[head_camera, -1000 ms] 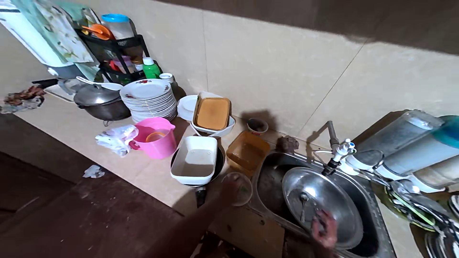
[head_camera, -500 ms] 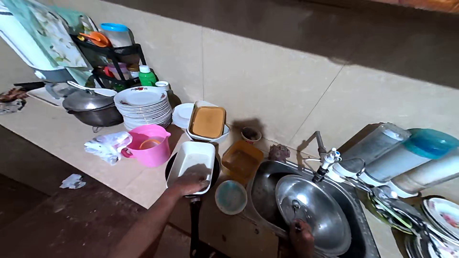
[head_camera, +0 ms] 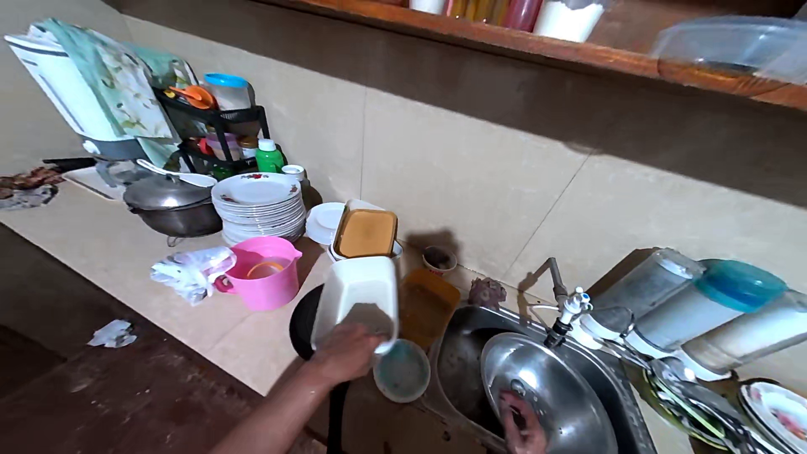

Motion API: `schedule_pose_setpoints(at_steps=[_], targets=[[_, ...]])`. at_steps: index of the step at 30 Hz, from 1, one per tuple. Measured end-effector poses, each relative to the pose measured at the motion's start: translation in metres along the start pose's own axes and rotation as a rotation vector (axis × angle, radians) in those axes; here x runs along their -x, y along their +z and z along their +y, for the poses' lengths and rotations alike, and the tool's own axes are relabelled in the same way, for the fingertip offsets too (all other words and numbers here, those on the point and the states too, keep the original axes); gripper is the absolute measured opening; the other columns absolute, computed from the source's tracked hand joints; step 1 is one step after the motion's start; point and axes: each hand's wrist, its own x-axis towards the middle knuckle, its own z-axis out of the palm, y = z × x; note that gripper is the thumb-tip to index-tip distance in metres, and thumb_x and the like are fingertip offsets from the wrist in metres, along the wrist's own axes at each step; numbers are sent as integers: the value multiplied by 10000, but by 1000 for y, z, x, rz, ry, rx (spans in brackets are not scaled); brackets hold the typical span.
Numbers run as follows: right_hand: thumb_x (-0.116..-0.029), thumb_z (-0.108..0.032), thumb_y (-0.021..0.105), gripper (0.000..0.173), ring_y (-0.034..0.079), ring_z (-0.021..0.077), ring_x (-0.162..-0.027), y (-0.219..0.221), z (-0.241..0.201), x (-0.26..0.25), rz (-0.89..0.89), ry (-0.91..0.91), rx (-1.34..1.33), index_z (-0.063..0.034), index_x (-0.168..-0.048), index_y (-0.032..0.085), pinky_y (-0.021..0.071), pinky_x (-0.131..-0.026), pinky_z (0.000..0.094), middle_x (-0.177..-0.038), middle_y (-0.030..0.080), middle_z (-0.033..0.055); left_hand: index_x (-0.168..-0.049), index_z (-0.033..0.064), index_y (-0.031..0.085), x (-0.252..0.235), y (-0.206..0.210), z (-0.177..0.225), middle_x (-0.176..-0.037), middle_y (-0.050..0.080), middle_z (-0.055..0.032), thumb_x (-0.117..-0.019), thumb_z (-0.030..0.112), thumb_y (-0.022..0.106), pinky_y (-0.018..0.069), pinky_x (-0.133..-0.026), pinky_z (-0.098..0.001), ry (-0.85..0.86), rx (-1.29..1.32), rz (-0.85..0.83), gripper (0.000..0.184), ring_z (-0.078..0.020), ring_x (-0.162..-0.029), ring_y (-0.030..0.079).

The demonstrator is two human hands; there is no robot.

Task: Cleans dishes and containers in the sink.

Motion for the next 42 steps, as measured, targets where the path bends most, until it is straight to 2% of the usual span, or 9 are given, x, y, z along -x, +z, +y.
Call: schedule_pose_setpoints(at_steps=[3,6,14,19,27,31,34,37,42], targets=[[-977,-359,628,691,625,210,-1227,23,-51,-8,-287,94,-348,100,-1441,402,575,-965,380,-1413,560,205,-1165,62,744,-3,5,55,-1147,730,-175,-954,182,676,524,-982,-562,212,207,257,252,-358,-1103,685],[-751,-730,741,1285,621,181,-1214,53,-83,-10,-180,277,-625,-90,-1605,24,611,-901,421,-1483,475,114,-1182,-25,699,-23,16,117,-1207,682,-233,-988,77,618,497,-1010,-557,460,402,174,234,-391,-1160,644],[-964,-13,500,328,674,47,-896,1,-66,-49,215,322,-525,55,-1277,574,585,-801,251,-1037,690,42,-1244,66,699,-85,73,99,-1338,646,-175,-974,136,663,383,-1124,-607,630,-33,116,282,-407,-1279,567],[-866,-182,603,887,519,131,-1313,14,-68,-42,270,174,-512,-54,-1605,128,504,-1047,328,-1542,395,158,-1150,-27,722,-79,64,150,-1218,703,-206,-982,0,582,474,-1067,-527,777,165,211,221,-387,-1193,640],[-954,-65,511,600,641,54,-1148,-55,-83,-41,266,187,-372,59,-1517,346,556,-957,224,-1392,570,137,-1330,6,637,-95,63,115,-1425,583,-218,-1021,105,563,364,-1156,-565,597,-14,1,333,-428,-1337,525],[-993,-321,411,736,228,151,-1532,-75,-67,-45,125,142,-289,-30,-1621,164,264,-1225,321,-1696,117,161,-1218,-70,673,-75,39,128,-1238,665,-274,-1011,91,574,471,-1022,-582,701,100,-98,280,-447,-1189,623],[-1055,-617,292,658,226,225,-1552,-93,-40,-45,-3,-312,-129,-107,-1149,697,176,-1273,418,-1577,446,102,-1277,11,673,-69,18,131,-1193,696,-233,-993,253,675,494,-992,-574,704,263,-143,373,-402,-1136,659],[-1039,-586,414,411,606,-9,-1173,-83,-38,-41,14,-589,-51,-287,-878,645,421,-1118,276,-1045,711,-163,-1213,-43,692,-63,1,124,-1100,721,-237,-868,284,821,523,-964,-516,616,535,-26,493,-352,-1052,690],[-976,-126,560,364,542,-104,-552,-39,-67,-15,305,-101,-279,-202,-627,628,484,-568,103,-591,591,-192,-1178,-110,677,-72,17,128,-1176,691,-282,-973,238,671,509,-1029,-469,378,729,713,404,-377,-1136,672]])
